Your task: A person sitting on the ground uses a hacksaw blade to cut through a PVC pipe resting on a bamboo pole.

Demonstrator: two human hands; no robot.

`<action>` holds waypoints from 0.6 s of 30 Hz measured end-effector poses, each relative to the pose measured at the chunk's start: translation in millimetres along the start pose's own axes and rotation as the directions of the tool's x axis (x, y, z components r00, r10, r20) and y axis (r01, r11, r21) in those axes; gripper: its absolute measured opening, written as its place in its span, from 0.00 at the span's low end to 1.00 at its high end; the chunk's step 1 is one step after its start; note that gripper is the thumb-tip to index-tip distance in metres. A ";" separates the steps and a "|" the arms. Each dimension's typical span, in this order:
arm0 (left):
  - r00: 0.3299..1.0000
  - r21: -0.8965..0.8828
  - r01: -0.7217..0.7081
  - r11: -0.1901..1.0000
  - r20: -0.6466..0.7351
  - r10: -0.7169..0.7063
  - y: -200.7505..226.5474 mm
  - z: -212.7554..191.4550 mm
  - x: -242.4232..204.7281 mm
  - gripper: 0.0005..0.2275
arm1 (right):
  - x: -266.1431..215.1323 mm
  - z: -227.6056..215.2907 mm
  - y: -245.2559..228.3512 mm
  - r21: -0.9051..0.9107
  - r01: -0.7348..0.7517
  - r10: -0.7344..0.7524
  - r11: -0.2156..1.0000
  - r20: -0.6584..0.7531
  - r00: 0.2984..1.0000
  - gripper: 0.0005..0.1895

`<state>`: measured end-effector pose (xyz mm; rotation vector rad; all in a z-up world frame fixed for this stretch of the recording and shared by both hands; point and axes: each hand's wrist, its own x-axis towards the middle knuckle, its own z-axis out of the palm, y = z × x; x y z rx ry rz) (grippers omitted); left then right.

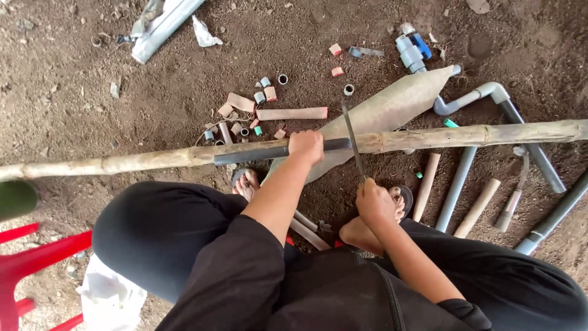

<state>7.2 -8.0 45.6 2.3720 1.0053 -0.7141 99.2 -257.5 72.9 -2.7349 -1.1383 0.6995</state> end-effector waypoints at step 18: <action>1.000 0.041 0.005 0.999 -0.023 -0.004 1.1 6.0 6.5 0.19 | 58.4 -3.6 -45.9 0.057 -0.118 0.107 0.991 0.169 0.980 0.17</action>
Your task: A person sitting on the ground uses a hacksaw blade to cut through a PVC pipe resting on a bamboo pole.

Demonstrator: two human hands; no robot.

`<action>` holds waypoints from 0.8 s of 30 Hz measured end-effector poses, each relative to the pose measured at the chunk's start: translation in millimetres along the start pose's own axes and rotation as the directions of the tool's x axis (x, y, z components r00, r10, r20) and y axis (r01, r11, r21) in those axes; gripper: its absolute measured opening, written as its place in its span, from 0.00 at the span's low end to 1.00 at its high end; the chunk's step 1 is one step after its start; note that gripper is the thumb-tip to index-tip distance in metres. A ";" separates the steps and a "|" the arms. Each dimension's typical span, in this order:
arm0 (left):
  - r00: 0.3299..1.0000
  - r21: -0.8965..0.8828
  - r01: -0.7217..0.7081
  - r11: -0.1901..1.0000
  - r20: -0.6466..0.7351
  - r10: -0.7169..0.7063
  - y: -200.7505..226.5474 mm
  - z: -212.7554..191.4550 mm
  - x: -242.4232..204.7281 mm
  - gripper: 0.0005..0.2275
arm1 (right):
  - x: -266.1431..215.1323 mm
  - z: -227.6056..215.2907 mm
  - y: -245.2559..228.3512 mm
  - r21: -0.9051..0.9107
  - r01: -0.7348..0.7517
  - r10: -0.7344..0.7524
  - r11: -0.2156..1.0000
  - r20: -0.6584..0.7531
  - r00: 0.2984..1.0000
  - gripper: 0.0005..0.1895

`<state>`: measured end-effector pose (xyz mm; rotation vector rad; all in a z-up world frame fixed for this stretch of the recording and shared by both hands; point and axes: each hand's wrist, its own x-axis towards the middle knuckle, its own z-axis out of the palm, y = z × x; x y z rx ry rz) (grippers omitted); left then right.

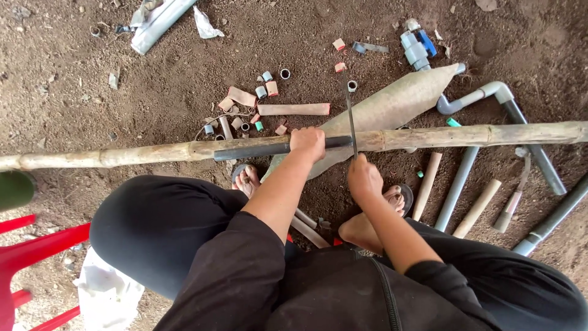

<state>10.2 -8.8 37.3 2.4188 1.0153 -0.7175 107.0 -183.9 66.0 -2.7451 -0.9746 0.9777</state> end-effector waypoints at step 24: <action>0.996 -0.084 0.075 0.994 0.050 -0.071 -1.8 -12.6 5.5 0.22 | 48.6 82.6 90.4 -0.308 0.031 -0.069 0.951 -0.112 0.991 0.21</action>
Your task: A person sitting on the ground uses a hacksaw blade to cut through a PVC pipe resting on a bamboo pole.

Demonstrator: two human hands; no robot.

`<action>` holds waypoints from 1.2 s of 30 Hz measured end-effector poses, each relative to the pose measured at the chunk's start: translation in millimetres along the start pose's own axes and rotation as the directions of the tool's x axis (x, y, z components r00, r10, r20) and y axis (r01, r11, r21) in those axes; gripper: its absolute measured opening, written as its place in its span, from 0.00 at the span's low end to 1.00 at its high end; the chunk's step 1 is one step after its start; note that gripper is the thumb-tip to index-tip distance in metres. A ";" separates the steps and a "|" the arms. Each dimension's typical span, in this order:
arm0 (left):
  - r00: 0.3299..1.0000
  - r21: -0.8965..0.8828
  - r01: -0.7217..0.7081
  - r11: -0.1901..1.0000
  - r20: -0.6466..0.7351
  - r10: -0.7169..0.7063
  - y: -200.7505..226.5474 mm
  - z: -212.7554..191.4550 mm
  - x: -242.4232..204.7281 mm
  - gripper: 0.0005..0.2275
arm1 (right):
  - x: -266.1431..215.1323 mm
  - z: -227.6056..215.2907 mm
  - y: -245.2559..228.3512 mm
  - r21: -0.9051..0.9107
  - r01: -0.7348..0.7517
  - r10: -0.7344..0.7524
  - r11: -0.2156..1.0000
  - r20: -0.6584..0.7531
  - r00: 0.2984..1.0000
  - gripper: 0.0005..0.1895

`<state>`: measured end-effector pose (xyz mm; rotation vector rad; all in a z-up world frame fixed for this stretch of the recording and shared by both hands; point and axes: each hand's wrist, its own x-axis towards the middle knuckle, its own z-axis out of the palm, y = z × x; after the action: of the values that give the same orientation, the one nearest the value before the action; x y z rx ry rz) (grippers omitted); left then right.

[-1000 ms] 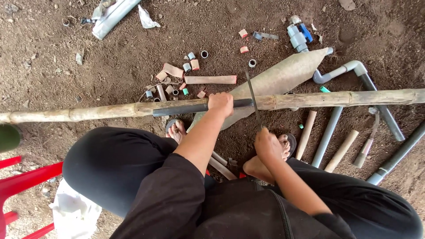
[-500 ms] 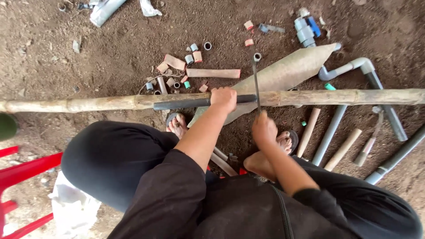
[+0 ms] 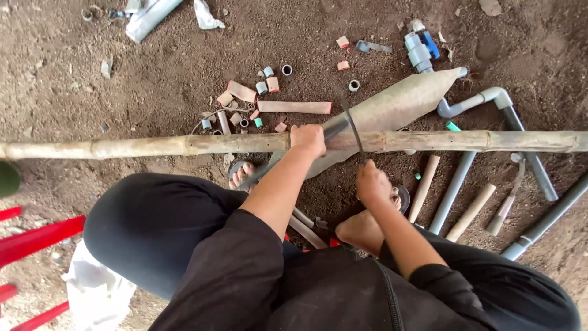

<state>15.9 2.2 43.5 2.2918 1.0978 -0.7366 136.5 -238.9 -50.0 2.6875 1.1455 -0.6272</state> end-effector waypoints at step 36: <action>0.866 0.087 -0.325 0.942 -0.371 0.334 -25.1 19.6 -40.4 0.22 | -64.6 -125.4 -29.0 0.396 0.044 -0.066 0.917 0.041 0.997 0.11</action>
<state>-30.8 -18.2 50.5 2.6189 0.8124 -0.1684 115.3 -223.7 91.7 2.9475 1.1937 -1.0364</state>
